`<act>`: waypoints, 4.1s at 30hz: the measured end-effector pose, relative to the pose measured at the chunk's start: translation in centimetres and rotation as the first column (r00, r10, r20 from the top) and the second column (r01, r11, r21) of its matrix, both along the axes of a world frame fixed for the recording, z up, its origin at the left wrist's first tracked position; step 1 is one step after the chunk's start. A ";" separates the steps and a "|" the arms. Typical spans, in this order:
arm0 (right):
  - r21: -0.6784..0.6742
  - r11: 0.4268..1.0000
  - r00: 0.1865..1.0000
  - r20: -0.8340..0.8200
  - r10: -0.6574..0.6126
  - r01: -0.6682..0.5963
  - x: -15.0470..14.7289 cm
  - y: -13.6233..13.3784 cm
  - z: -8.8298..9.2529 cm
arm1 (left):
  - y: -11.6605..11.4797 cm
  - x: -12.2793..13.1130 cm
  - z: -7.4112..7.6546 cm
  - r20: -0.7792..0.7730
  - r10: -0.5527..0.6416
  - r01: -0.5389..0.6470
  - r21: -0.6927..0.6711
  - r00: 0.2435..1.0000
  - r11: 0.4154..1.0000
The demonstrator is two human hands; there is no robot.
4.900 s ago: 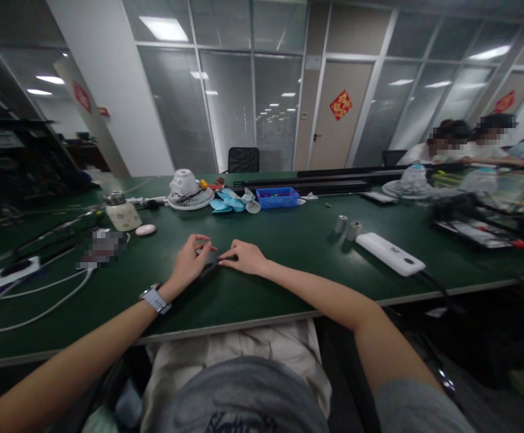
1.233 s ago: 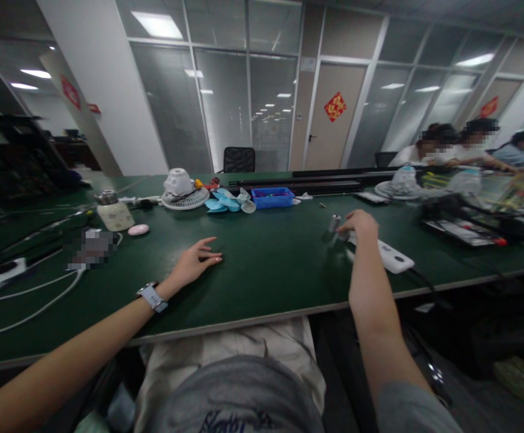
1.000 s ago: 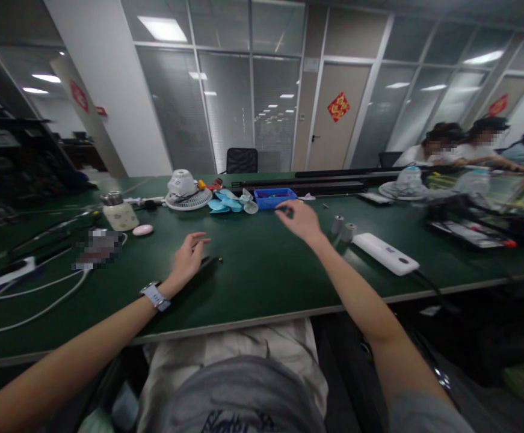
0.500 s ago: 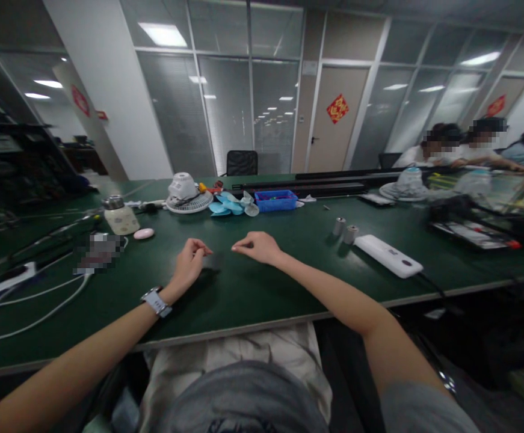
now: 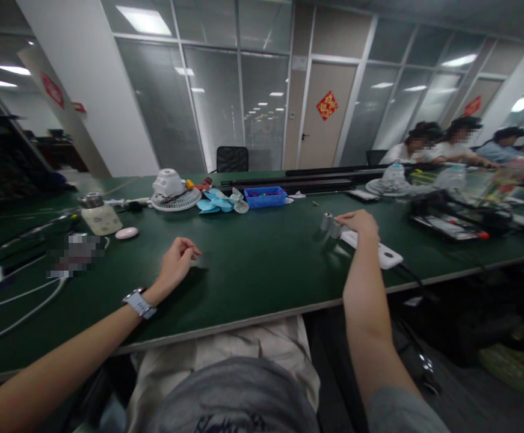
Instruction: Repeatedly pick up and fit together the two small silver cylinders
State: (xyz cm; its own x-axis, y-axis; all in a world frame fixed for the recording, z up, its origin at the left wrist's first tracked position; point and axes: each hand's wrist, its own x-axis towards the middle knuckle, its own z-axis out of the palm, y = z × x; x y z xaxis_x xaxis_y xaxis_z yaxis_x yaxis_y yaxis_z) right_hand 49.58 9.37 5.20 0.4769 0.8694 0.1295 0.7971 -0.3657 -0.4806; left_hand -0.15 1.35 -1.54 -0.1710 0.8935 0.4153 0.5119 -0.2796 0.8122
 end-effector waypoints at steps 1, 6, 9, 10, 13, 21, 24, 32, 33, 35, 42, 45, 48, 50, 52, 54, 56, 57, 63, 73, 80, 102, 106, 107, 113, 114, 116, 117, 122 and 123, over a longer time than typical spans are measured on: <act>-0.010 1.000 1.000 -0.001 -0.002 0.002 -0.3 0.0 0.1 | 0.0 0.0 0.0 0.002 -0.001 0.001 0.003 1.000 1.000; 0.001 0.999 0.999 0.032 -0.040 0.040 -0.8 -0.3 0.5 | -0.3 0.2 0.3 0.005 0.001 -0.001 -0.008 1.000 1.000; -0.018 0.998 0.999 0.014 -0.052 0.052 -0.4 -0.4 0.4 | -0.5 0.3 0.5 -0.002 0.010 -0.010 -0.021 1.000 1.000; -0.025 0.998 0.999 0.000 -0.050 0.050 -0.3 -0.3 0.3 | -0.6 0.4 0.6 -0.002 0.009 -0.009 -0.022 1.000 1.000; -0.042 0.998 0.998 -0.027 -0.053 0.052 -0.2 -0.2 0.1 | -0.7 0.5 0.8 0.010 0.004 -0.003 -0.035 1.000 0.999; -0.035 0.999 0.999 0.007 -0.036 0.036 -0.8 -0.4 0.4 | -0.9 0.6 0.9 0.015 -0.009 0.010 -0.047 1.000 0.999; -0.066 0.996 0.998 0.022 -0.053 0.054 -1.0 -0.5 0.5 | -0.9 0.6 0.9 0.015 -0.019 0.019 -0.036 1.000 0.999; 0.077 0.997 0.964 0.263 -0.042 0.022 -1.9 1.2 0.0 | -0.8 0.7 0.7 0.035 -0.033 0.033 -0.020 0.999 0.999; 0.094 0.996 0.948 0.314 -0.042 0.013 -2.2 1.7 -0.1 | -0.8 0.7 0.7 0.043 -0.036 0.036 -0.016 0.998 0.999; 0.072 0.997 0.930 0.366 -0.012 -0.015 -2.9 2.8 -0.5 | -0.7 0.6 0.6 0.052 -0.038 0.038 -0.011 0.998 0.999; -0.021 1.000 0.911 0.413 0.013 -0.005 -3.7 4.3 -1.5 | -0.6 0.8 0.6 0.042 -0.041 0.043 -0.029 0.998 0.999; -0.020 0.999 0.892 0.450 0.039 -0.033 -4.6 4.0 -1.2 | -0.7 0.8 0.7 0.043 -0.047 0.048 -0.018 0.998 0.999; -0.034 0.986 0.878 0.450 0.160 -0.163 -7.2 3.3 -0.8 | -0.9 0.8 0.8 0.000 -0.036 0.036 -0.004 0.999 0.999; -0.012 0.949 0.855 0.431 0.289 -0.315 -10.1 2.6 -0.8 | -1.0 0.8 0.9 -0.040 -0.037 0.038 0.006 0.999 0.999; 0.033 0.866 0.804 0.390 0.449 -0.499 -13.8 1.4 -1.1 | -1.3 1.0 1.2 -0.078 -0.053 0.054 0.019 0.996 0.998; 0.099 0.728 0.711 0.340 0.615 -0.678 -17.7 -0.2 -1.6 | -1.7 1.2 1.5 -0.118 -0.081 0.087 0.048 0.990 0.995; 0.178 0.568 0.594 0.294 0.748 -0.803 -21.4 -2.0 -2.3 | -2.2 1.5 1.8 -0.145 -0.101 0.117 0.105 0.984 0.988; 0.219 0.493 0.538 0.274 0.797 -0.842 -23.0 -2.9 -2.6 | -2.4 1.7 1.9 -0.144 -0.113 0.133 0.139 0.983 0.981; 0.373 0.250 0.346 0.218 0.913 -0.894 -28.2 -6.1 -3.9 | -2.9 2.1 2.2 -0.094 -0.195 0.209 0.177 0.976 0.962; 0.395 0.242 0.340 0.199 0.919 -0.886 -28.9 -7.0 -3.9 | -1.9 2.4 2.2 0.039 -0.126 0.115 0.213 0.991 0.970; 0.369 0.226 0.332 0.254 0.909 -0.901 -28.6 -7.6 -3.7 | 0.0 0.5 0.4 -0.016 -0.149 0.149 0.029 0.989 0.988; 0.029 0.975 0.830 0.530 0.173 -0.221 -9.9 4.8 -1.7 | -0.6 0.2 0.6 -0.106 -0.043 0.037 -0.060 0.993 0.998; 0.017 0.999 0.884 0.468 0.018 -0.029 -6.2 5.3 -1.6 | -0.8 0.3 0.6 -0.109 -0.040 0.031 -0.086 0.993 0.996; 0.009 1.000 0.892 0.451 -0.002 -0.002 -5.6 5.3 -1.5 | -0.8 0.3 0.6 -0.109 -0.036 0.027 -0.079 0.993 0.997; 0.200 0.980 0.888 0.451 -0.095 0.004 -7.5 4.3 -1.3 | -0.9 0.4 0.8 -0.122 -0.022 0.014 -0.067 0.992 0.998; 0.281 0.957 0.882 0.467 -0.065 -0.078 -9.1 3.8 -1.4 | -0.9 0.4 0.8 -0.125 -0.016 0.008 -0.066 0.992 0.998; 0.362 0.870 0.861 0.492 0.126 -0.334 -13.4 2.6 -1.7 | -0.9 0.4 0.9 -0.141 0.004 -0.014 -0.068 0.990 0.998; 0.345 0.803 0.821 0.495 0.285 -0.487 -15.9 1.8 -2.1 | -0.9 0.4 0.9 -0.153 0.016 -0.028 -0.073 0.988 0.997; 0.105 0.299 0.315 0.430 0.846 -0.948 -26.9 -2.7 -4.8 | -1.2 0.4 1.3 -0.201 0.068 -0.090 -0.104 0.977 0.990; 0.091 0.257 0.272 0.417 0.867 -0.962 -28.2 -3.4 -5.4 | -1.2 0.4 1.3 -0.205 0.072 -0.095 -0.105 0.976 0.990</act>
State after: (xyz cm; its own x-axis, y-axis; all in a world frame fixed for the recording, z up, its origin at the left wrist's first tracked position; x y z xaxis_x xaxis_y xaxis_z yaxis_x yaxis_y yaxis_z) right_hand 21.37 6.02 -0.18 -0.7104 0.5821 0.3956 0.5818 0.8020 -0.1353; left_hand 0.27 0.15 -0.19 -0.1709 0.9228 0.3453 0.6846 -0.1408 0.7152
